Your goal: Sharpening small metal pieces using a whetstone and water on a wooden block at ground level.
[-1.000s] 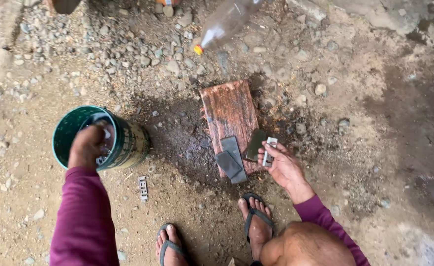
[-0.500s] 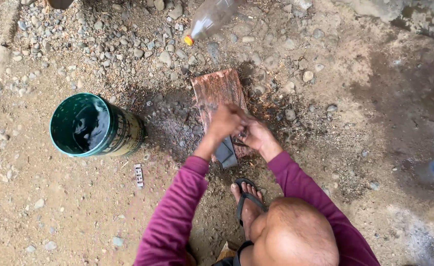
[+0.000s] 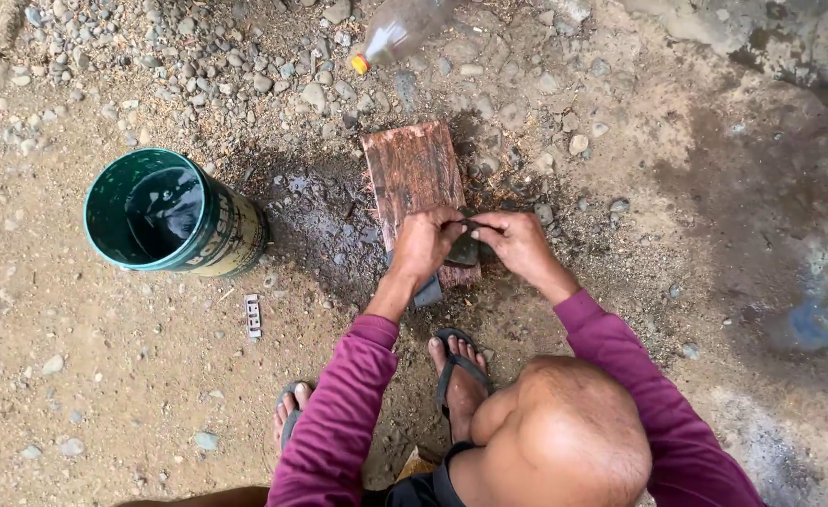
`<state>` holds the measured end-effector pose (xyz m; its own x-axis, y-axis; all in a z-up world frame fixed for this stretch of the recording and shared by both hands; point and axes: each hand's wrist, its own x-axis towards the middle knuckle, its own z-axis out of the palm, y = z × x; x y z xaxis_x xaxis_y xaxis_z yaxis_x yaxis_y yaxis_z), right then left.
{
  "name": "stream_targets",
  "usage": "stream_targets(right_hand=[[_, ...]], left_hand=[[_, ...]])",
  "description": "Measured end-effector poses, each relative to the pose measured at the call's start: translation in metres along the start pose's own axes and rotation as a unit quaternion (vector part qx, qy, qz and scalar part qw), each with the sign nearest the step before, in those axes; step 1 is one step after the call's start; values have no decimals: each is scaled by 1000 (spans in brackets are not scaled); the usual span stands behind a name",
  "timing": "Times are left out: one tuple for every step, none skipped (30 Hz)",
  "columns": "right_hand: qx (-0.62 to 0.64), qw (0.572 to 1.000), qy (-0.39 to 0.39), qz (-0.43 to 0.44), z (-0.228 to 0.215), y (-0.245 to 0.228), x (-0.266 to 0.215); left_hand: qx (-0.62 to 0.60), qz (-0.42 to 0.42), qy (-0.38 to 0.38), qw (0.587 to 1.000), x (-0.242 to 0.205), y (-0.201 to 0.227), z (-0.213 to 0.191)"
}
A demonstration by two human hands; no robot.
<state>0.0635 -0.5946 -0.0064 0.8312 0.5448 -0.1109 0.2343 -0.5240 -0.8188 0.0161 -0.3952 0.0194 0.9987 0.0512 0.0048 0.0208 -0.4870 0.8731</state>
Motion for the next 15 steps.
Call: stream_targets(right_hand=[[2, 1000, 29, -3, -4, -4, -3], [0, 1000, 30, -4, 3, 17, -7], [62, 996, 57, -13, 11, 38, -11], [123, 989, 83, -22, 18, 59, -15], [122, 989, 84, -24, 19, 56, -17], [195, 976, 92, 41, 19, 53, -19], [266, 953, 99, 106, 20, 50, -21], [264, 954, 99, 105, 22, 53, -19], [264, 947, 81, 161, 25, 55, -18], [263, 938, 62, 216, 29, 57, -17], [262, 939, 62, 214, 30, 58, -13], [239, 947, 47, 209, 31, 58, -10], [215, 954, 33, 205, 33, 59, -10], [214, 954, 33, 206, 34, 53, -13], [180, 963, 23, 201, 35, 47, -14]], left_hand=[[-34, -5, 5, 999, 5, 1, 1], [-35, -4, 6, 999, 6, -5, 8], [-53, -50, 19, 997, 6, -11, 13], [-71, -97, 31, 992, 6, -17, 20], [-72, -95, 32, 992, -3, -12, 22], [26, -91, 4, 995, -11, -6, 25], [123, -87, -23, 988, -19, -1, 28], [122, -86, -22, 989, -24, -6, 40], [190, -70, -18, 979, -30, -11, 51], [257, -54, -14, 965, -36, -16, 62], [256, -54, -12, 965, -36, -22, 66], [253, -66, -19, 965, -36, -28, 71], [248, -78, -29, 965, -38, -33, 77], [247, -78, -29, 965, -42, -29, 72], [236, -79, -31, 968, -43, -25, 66]])
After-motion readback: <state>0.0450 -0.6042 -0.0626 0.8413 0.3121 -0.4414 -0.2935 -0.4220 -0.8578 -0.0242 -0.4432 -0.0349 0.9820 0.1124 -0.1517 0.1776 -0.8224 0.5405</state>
